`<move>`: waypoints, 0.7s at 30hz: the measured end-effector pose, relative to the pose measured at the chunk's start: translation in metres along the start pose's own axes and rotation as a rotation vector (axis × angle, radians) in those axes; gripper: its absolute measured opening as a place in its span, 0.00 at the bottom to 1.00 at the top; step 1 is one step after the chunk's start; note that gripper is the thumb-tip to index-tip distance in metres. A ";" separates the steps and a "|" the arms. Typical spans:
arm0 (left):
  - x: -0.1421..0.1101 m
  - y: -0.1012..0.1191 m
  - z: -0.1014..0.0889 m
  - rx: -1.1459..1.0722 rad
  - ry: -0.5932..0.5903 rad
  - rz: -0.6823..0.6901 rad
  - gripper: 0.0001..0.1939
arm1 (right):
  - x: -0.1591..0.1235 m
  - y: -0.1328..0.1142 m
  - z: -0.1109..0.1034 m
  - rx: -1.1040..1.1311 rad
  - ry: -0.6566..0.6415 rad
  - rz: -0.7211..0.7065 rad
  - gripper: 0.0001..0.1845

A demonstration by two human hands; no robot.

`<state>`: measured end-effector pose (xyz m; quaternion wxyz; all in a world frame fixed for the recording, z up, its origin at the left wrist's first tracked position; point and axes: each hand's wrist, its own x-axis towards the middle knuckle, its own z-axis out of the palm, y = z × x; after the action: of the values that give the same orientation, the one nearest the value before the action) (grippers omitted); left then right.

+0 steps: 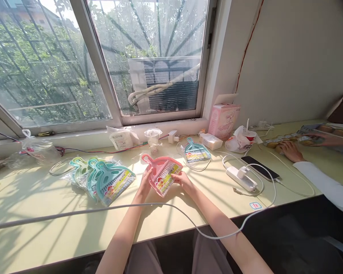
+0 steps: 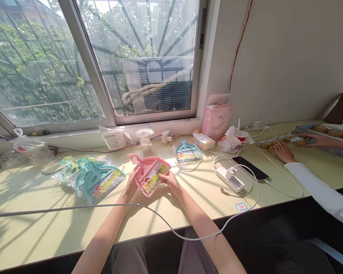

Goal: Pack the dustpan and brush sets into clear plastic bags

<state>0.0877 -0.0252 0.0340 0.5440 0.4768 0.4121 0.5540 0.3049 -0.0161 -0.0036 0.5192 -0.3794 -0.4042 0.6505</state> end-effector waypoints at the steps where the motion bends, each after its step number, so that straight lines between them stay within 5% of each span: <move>1: -0.002 -0.004 0.005 -0.010 0.002 0.001 0.41 | 0.001 0.002 0.000 0.016 0.023 -0.013 0.34; 8: -0.003 -0.020 0.022 0.001 0.048 0.067 0.43 | 0.003 0.008 0.005 0.105 0.176 -0.097 0.33; 15: 0.001 -0.027 0.007 0.036 -0.058 -0.140 0.37 | 0.000 0.002 0.010 0.109 0.217 -0.089 0.34; 21: -0.012 -0.012 0.005 0.077 -0.457 -0.256 0.52 | -0.007 -0.012 0.003 0.133 0.285 -0.113 0.32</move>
<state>0.0947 -0.0363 0.0221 0.6702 0.5538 0.3563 0.3424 0.3075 -0.0217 0.0095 0.6308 -0.4094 -0.3033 0.5852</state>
